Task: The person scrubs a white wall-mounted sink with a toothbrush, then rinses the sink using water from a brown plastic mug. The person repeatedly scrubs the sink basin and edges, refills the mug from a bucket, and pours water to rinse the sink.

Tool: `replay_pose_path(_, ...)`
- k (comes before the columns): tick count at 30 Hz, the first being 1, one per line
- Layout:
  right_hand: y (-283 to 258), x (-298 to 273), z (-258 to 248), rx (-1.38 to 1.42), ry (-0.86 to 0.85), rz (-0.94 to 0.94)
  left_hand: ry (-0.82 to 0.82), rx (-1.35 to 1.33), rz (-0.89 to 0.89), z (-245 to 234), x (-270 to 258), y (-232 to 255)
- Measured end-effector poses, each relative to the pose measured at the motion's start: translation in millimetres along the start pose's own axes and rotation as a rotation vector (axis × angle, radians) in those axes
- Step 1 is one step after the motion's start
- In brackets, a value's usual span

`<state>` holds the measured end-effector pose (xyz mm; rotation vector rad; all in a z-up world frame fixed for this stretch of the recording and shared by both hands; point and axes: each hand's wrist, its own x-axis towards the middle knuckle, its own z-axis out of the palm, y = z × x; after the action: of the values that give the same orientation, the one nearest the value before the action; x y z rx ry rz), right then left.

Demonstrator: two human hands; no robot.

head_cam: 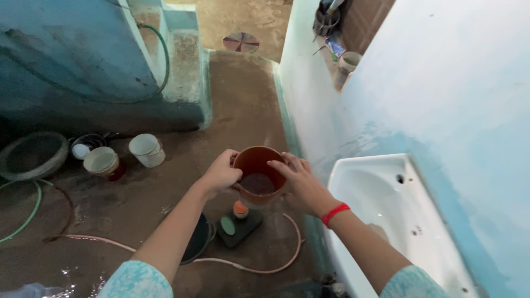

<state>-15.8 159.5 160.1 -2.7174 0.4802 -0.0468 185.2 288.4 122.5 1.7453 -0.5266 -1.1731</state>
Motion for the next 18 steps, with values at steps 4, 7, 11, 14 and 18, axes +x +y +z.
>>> replay_pose_path(4, -35, 41, 41, -0.089, -0.04, -0.025, 0.01, -0.045, -0.032, -52, -1, -33)
replay_pose_path(7, -57, 67, 64, -0.103, -0.078, 0.009, 0.022, -0.092, -0.024, -89, 2, -65)
replay_pose_path(11, -83, 99, 98, -0.096, -0.132, 0.029, 0.071, -0.143, 0.013, -131, 7, -113)
replay_pose_path(14, -94, 118, 127, -0.111, -0.173, 0.024, 0.11, -0.173, 0.027, -156, 8, -141)
replay_pose_path(18, -97, 143, 168, -0.153, -0.179, -0.04, 0.145, -0.25, -0.061, -179, 7, -170)
